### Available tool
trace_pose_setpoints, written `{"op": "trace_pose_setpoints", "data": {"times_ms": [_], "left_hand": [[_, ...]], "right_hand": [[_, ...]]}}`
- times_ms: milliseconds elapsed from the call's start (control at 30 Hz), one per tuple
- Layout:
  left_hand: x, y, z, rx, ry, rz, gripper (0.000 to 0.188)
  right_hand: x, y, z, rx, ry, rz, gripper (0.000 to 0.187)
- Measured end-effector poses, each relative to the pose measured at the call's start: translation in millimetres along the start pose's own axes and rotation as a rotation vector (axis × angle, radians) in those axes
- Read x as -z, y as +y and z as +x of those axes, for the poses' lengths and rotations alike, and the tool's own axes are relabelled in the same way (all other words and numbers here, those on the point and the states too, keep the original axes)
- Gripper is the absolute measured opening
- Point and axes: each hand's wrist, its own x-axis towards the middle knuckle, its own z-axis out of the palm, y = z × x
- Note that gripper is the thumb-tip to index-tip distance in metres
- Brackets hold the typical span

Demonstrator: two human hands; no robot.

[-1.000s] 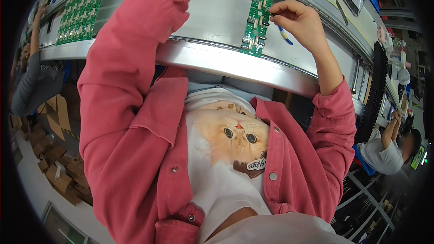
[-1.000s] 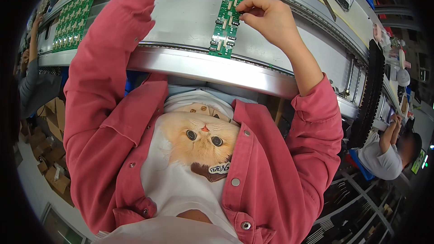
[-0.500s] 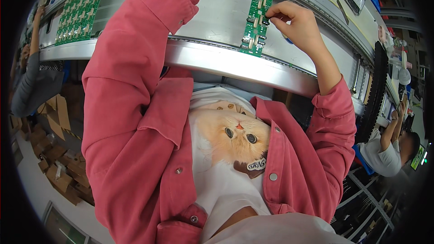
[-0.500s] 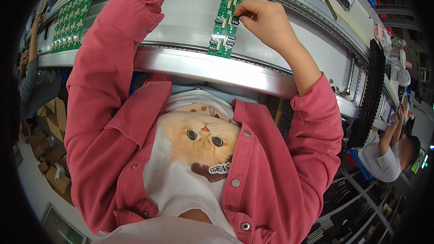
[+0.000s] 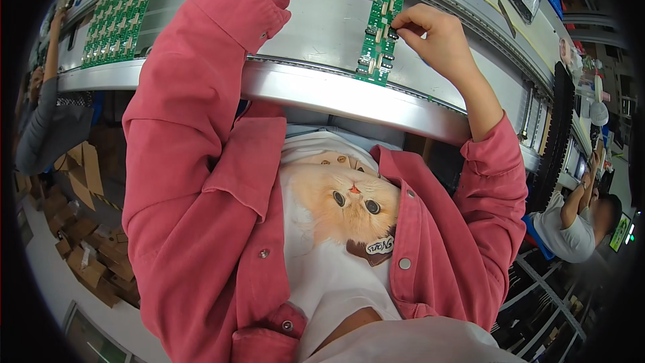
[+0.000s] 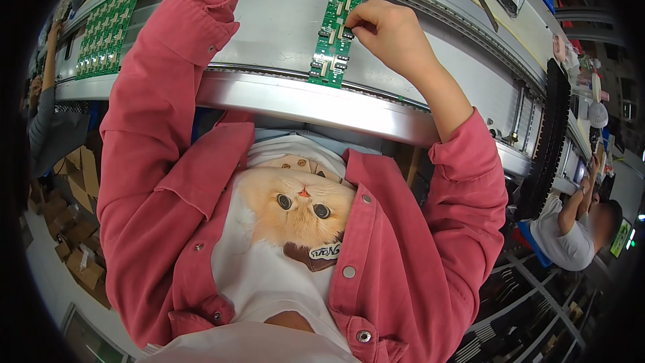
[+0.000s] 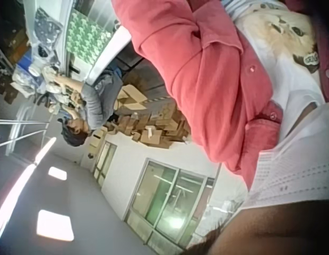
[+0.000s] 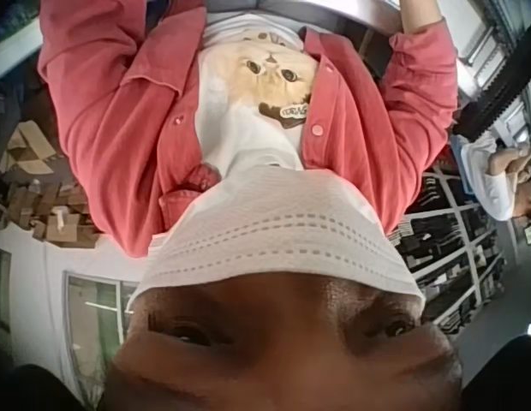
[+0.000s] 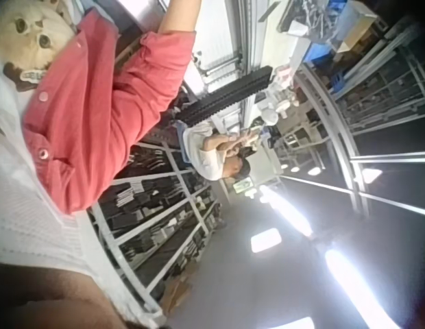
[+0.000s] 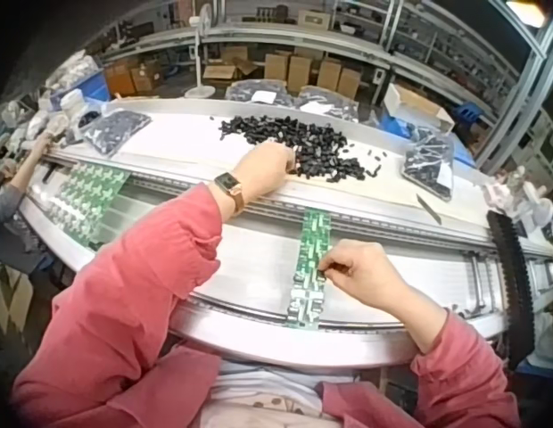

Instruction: Manual assembly of electronic components onto printed circuit boards at a factory station.

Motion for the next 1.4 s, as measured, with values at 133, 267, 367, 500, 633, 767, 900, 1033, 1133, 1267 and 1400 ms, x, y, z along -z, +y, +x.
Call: {"op": "trace_pose_setpoints", "data": {"times_ms": [133, 267, 367, 500, 633, 767, 900, 1033, 1133, 1267, 1400], "left_hand": [[2.8, -1.9, 0.2, -0.015, 0.032, 0.025, 0.014], [5.0, -14.4, -1.8, -0.125, -0.010, 0.078, 0.013], [8.8, -12.5, -1.0, -0.147, -0.024, 0.132, 0.013], [23.1, 2.6, -9.5, -0.081, -0.026, 0.253, 0.011], [36.6, 37.7, -16.7, -0.030, -0.014, -0.308, 0.010], [76.6, 88.3, -47.3, -0.039, -0.059, -0.397, 0.010], [71.0, 82.0, -52.5, -0.032, -0.138, -0.492, 0.011], [64.3, 76.6, -53.1, -0.028, -0.253, -0.540, 0.012], [72.0, 87.7, -55.0, -0.022, -0.375, -0.445, 0.013], [71.1, 89.2, -68.6, 0.056, -0.459, -0.465, 0.011], [65.7, 98.1, -87.8, -0.007, -0.395, -0.476, 0.010]], "right_hand": [[1.6, -1.2, -0.1, 0.040, -0.003, -0.038, 0.013], [10.3, -4.3, 2.5, 0.076, 0.028, -0.091, 0.013], [23.0, -5.9, 10.3, 0.067, 0.105, -0.175, 0.015], [35.4, 13.7, 42.3, 0.017, 0.185, -0.452, 0.018], [40.8, 70.7, 89.4, -0.217, 0.055, -0.655, 0.016], [30.9, 72.1, 107.9, -0.286, 0.042, -0.671, 0.013], [24.1, 62.6, 121.5, -0.322, 0.025, -0.700, 0.011], [20.2, 75.3, 128.8, -0.339, 0.027, -0.745, 0.011], [19.7, 100.0, 129.5, -0.296, 0.079, -0.805, 0.011], [9.9, 65.7, 122.5, -0.052, 0.272, -0.603, 0.012], [15.5, 57.7, 114.1, 0.050, 0.378, -0.508, 0.014]]}}
